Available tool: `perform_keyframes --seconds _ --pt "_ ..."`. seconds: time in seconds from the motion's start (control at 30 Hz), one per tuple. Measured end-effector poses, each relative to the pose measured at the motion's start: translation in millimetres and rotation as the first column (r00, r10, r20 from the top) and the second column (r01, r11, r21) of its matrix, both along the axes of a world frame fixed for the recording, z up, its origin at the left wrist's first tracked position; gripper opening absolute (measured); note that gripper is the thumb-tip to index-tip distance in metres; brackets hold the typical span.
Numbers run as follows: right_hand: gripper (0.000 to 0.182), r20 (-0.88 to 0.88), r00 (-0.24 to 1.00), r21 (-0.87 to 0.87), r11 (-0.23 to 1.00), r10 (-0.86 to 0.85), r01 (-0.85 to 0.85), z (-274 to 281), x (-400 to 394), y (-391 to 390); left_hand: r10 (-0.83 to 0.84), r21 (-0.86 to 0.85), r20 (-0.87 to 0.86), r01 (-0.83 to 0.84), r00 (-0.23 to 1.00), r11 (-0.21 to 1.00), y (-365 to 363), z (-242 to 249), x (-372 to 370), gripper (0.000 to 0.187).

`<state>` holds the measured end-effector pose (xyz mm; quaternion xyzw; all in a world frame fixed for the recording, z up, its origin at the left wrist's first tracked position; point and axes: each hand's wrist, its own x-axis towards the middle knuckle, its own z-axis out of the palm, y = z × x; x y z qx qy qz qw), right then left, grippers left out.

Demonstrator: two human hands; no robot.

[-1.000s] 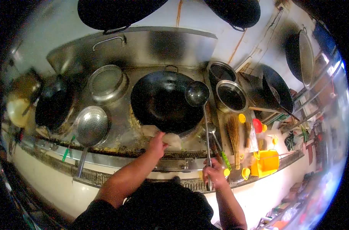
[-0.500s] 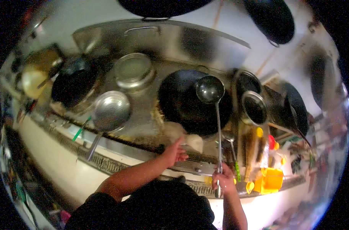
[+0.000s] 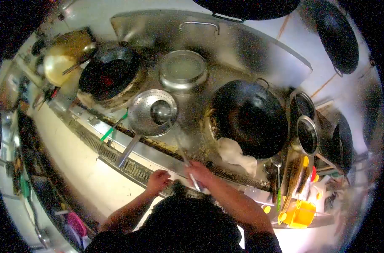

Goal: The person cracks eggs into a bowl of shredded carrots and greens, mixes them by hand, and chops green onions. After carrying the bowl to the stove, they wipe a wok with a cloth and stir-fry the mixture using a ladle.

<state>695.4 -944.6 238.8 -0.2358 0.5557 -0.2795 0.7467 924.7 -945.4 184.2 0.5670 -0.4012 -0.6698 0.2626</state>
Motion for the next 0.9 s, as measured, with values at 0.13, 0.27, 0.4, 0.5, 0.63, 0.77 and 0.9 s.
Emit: perform_keyframes --seconds 0.13,0.27,0.4,0.5,0.63,0.77,0.9 --pt "0.020 0.058 0.998 0.002 1.000 -0.030 0.030 -73 64 -34 0.238 0.076 -0.150 -0.229 0.960 0.970 0 7 39 0.021" --pt "0.024 -0.656 0.748 -0.321 0.858 0.104 -0.401 -82 80 -37 0.309 0.063 -0.082 -0.304 0.948 0.950 -7 -2 70 0.014" --pt "0.045 0.002 0.878 -0.106 0.873 -0.478 0.476 1 15 -3 0.279 0.033 -0.090 -0.277 0.956 0.960 -20 -10 79 0.015" --pt "0.041 0.103 0.458 0.095 0.467 -0.883 0.879 35 -71 25 0.238 0.004 -0.132 -0.239 0.962 0.971 -30 3 52 0.015" --pt "0.037 -0.093 0.432 0.038 0.430 -0.897 0.902 30 -101 49 0.106 -0.003 -0.225 -0.109 0.969 0.994 -41 8 -3 0.013" --pt "0.028 -0.482 0.283 -0.380 0.489 -0.829 0.785 69 -124 87 -0.053 -0.142 -0.218 0.023 0.974 0.990 -35 34 -75 0.017" --pt "0.025 -0.345 0.438 -0.679 0.543 -0.830 0.494 106 -218 88 -0.347 -0.143 -0.162 0.325 0.924 0.935 -29 54 -153 0.020"
